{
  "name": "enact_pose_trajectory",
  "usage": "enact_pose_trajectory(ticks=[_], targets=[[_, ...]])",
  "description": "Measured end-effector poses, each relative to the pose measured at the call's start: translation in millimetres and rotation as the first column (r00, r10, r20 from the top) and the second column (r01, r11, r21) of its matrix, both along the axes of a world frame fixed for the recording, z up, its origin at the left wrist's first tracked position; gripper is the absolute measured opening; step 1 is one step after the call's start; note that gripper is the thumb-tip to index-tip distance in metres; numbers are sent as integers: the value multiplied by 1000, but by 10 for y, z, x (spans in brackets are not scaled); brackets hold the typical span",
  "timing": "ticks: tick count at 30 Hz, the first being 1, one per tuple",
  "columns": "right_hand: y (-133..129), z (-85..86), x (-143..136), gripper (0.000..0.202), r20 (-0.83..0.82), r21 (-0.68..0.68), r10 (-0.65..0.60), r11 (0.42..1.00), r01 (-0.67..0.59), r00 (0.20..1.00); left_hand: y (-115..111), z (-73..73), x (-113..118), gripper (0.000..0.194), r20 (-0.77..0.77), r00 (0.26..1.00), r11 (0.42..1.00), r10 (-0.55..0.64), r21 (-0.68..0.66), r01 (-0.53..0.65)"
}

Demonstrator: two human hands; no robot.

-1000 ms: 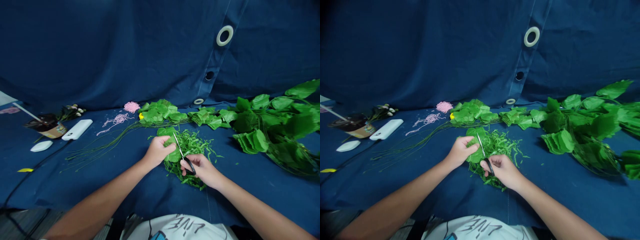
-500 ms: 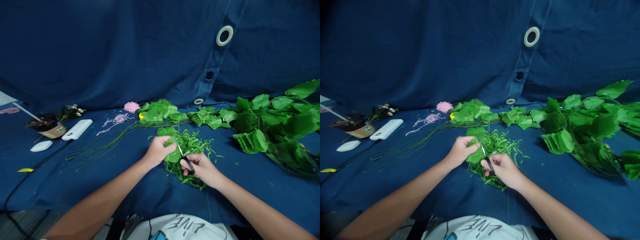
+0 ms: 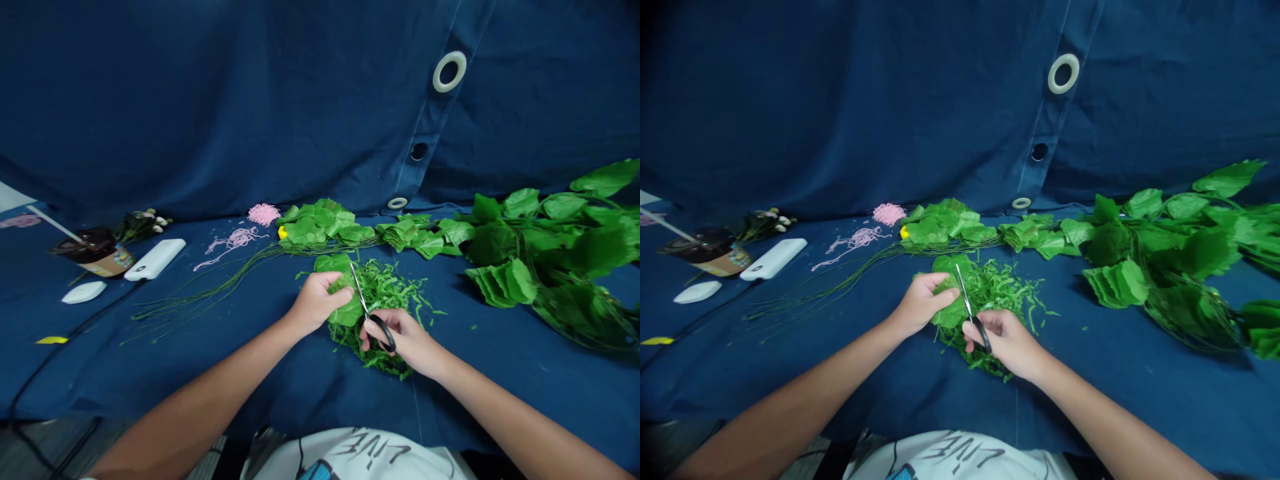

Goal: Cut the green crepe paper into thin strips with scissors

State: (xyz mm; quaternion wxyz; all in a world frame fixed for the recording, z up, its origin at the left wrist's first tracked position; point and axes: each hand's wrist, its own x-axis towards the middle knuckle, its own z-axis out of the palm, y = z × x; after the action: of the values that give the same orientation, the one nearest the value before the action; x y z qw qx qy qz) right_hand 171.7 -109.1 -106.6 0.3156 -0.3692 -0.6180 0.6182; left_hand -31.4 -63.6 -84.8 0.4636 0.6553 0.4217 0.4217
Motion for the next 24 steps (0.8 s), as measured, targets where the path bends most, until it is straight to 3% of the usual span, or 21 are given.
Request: enact_pose_trajectory(ticks=[13, 21, 24], targets=[[-25, 30, -11, 41, -15, 21, -19, 1000, 19, 1000, 16, -18, -2, 21, -5, 995, 995, -100, -22, 100], [-16, -6, -30, 40, -35, 7, -78, 997, 78, 996, 23, -33, -24, 21, 45, 995, 996, -85, -7, 85], [-7, -30, -33, 45, -36, -16, -42, 999, 42, 998, 24, -32, -20, 24, 53, 996, 997, -71, -5, 71]])
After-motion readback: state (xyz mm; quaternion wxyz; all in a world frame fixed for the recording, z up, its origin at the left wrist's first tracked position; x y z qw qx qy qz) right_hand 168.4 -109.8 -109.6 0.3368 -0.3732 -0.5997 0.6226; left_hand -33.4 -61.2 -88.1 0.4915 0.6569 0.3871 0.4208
